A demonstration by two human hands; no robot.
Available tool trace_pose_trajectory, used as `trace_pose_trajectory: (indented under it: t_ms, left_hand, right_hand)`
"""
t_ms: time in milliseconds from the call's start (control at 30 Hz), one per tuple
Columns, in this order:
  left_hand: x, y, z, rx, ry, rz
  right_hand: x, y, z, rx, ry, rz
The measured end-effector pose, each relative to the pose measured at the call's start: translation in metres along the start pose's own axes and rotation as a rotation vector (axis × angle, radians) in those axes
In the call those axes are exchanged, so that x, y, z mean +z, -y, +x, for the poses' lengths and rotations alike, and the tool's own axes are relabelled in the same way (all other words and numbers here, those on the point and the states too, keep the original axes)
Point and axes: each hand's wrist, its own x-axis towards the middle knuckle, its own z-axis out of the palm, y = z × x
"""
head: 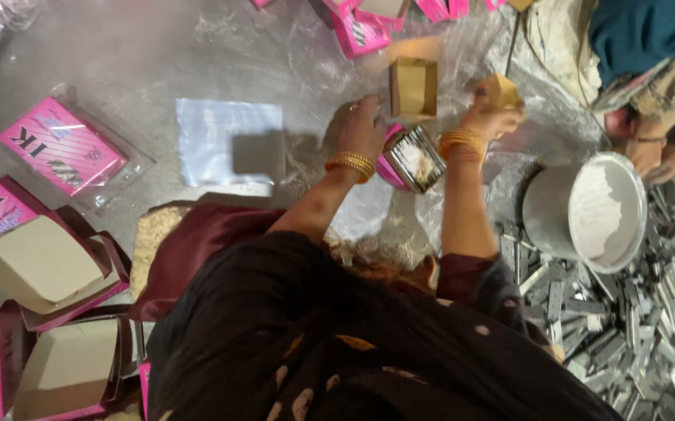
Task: The person places metal hardware pieces into pink boxes, closes them, and puts the boxes into clear plastic bags. The person repeats this process for multiple units.
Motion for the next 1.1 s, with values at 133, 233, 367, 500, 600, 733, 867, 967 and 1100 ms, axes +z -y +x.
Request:
trace_pose_trajectory:
  t_ms: [133, 233, 367, 500, 600, 733, 867, 967, 1100]
  left_hand:
    - [-0.006, 0.0, 0.005, 0.042, -0.027, 0.068]
    - [-0.005, 0.006, 0.008, 0.018, -0.039, 0.089]
    - [0.005, 0.024, 0.015, 0.075, -0.088, 0.026]
    - [0.012, 0.027, 0.031, -0.073, -0.133, -0.189]
    - [0.008, 0.012, 0.022, -0.309, 0.096, -0.634]
    - [-0.003, -0.024, 0.004, -0.152, 0.361, -0.829]
    - [-0.008, -0.045, -0.012, -0.096, 0.409, -0.684]
    - [0.002, -0.05, -0.022, -0.103, 0.525, -0.54]
    - [0.022, -0.045, -0.038, -0.009, 0.633, -0.613]
  right_hand:
    - [0.075, 0.04, -0.027, -1.443, -0.439, -0.289]
    - [0.1, 0.083, -0.046, -1.357, 0.22, -0.454]
    - [0.075, 0.104, -0.054, -1.326, 0.241, -0.311]
    - [-0.012, 0.067, -0.081, -0.828, 0.516, 0.458]
    - [-0.078, 0.02, -0.128, -0.139, 0.832, 1.063]
    - [-0.119, -0.012, -0.183, 0.196, 0.907, 1.217]
    - [-0.137, -0.039, -0.199, -0.545, 0.222, 0.385]
    - [-0.13, -0.063, -0.195, -1.112, -0.051, -0.151]
    - [-0.123, -0.102, -0.176, -0.659, 0.199, 0.034]
